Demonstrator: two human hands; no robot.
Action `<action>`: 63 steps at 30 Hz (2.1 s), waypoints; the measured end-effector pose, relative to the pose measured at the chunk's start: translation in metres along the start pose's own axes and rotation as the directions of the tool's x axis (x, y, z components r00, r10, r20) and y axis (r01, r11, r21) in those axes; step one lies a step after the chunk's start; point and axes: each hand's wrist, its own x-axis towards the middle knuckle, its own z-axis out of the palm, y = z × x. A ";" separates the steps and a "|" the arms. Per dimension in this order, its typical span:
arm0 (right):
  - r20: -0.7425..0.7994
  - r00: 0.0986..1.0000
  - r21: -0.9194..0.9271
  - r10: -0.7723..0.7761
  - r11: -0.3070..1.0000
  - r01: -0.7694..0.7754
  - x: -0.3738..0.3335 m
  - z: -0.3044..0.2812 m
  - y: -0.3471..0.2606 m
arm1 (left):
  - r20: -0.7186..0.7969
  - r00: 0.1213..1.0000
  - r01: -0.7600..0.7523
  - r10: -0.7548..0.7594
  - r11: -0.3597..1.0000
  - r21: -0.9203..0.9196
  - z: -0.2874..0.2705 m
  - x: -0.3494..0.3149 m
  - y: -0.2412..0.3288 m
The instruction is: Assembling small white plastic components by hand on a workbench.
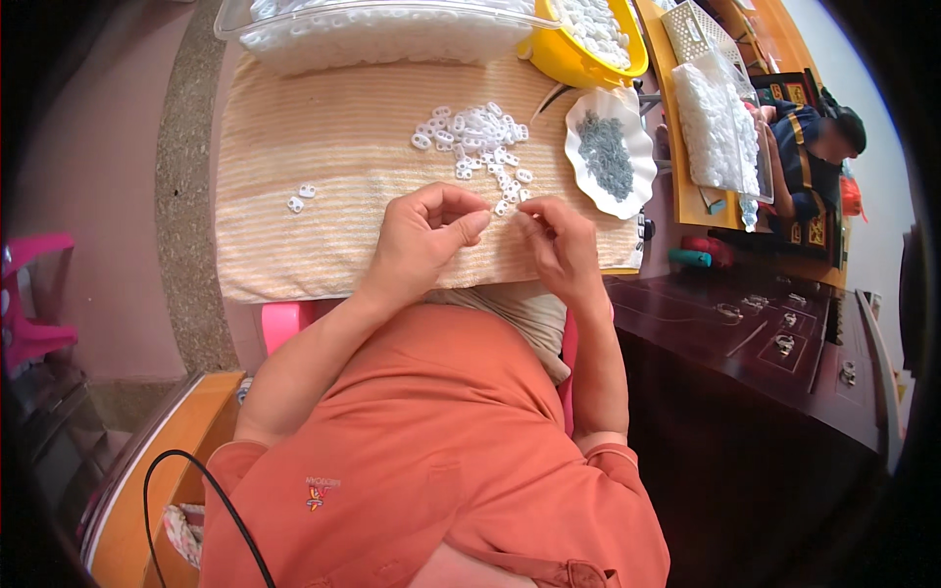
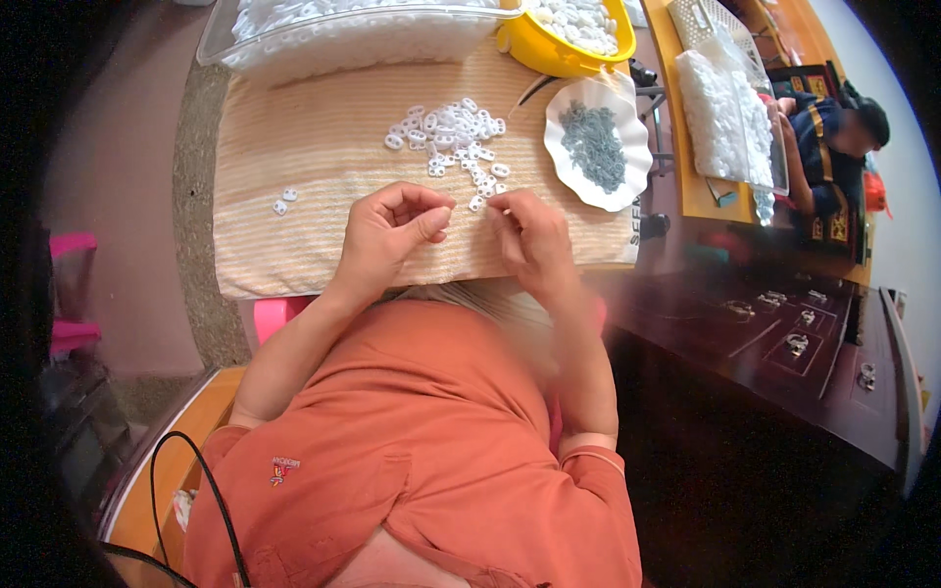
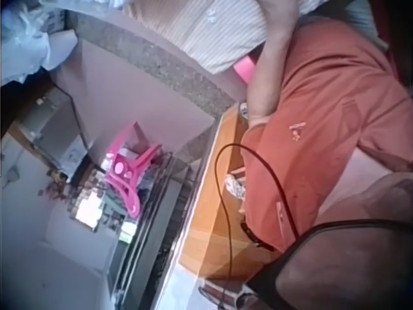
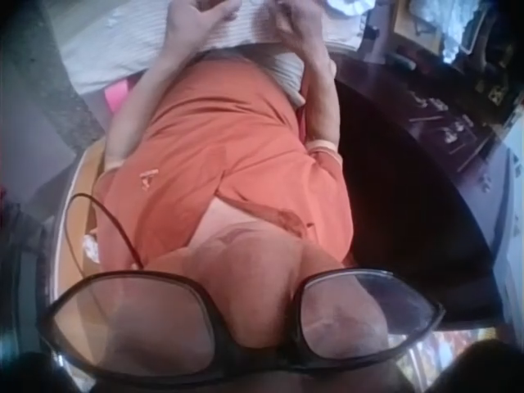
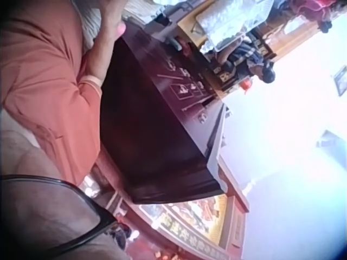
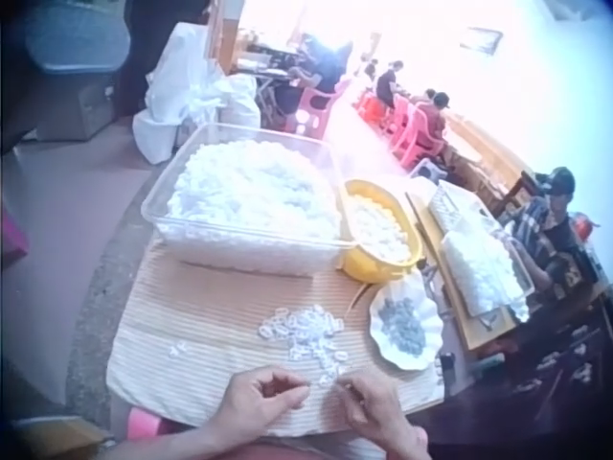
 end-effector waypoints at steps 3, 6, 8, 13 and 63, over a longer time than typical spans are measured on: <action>0.137 0.989 0.420 0.050 0.902 -0.104 -0.008 0.005 -0.013 | 0.031 0.999 -0.013 0.015 0.999 -0.052 0.007 -0.002 -0.004; 0.223 0.965 0.661 0.141 0.705 -0.256 -0.010 0.006 -0.023 | 0.083 0.996 0.042 -0.038 0.998 -0.047 0.001 -0.004 0.000; 0.255 0.957 0.730 0.135 0.622 -0.283 -0.010 0.006 -0.018 | 0.098 0.993 0.078 -0.072 0.995 -0.061 0.002 -0.005 0.002; 0.295 0.947 0.833 0.126 0.451 -0.320 -0.011 0.009 -0.017 | 0.152 0.978 0.167 -0.143 0.973 -0.160 0.000 -0.005 0.004; -0.244 0.953 -0.445 -0.181 0.894 0.056 0.013 -0.027 0.062 | 0.159 0.961 0.257 -0.225 0.942 -0.218 0.003 -0.006 -0.002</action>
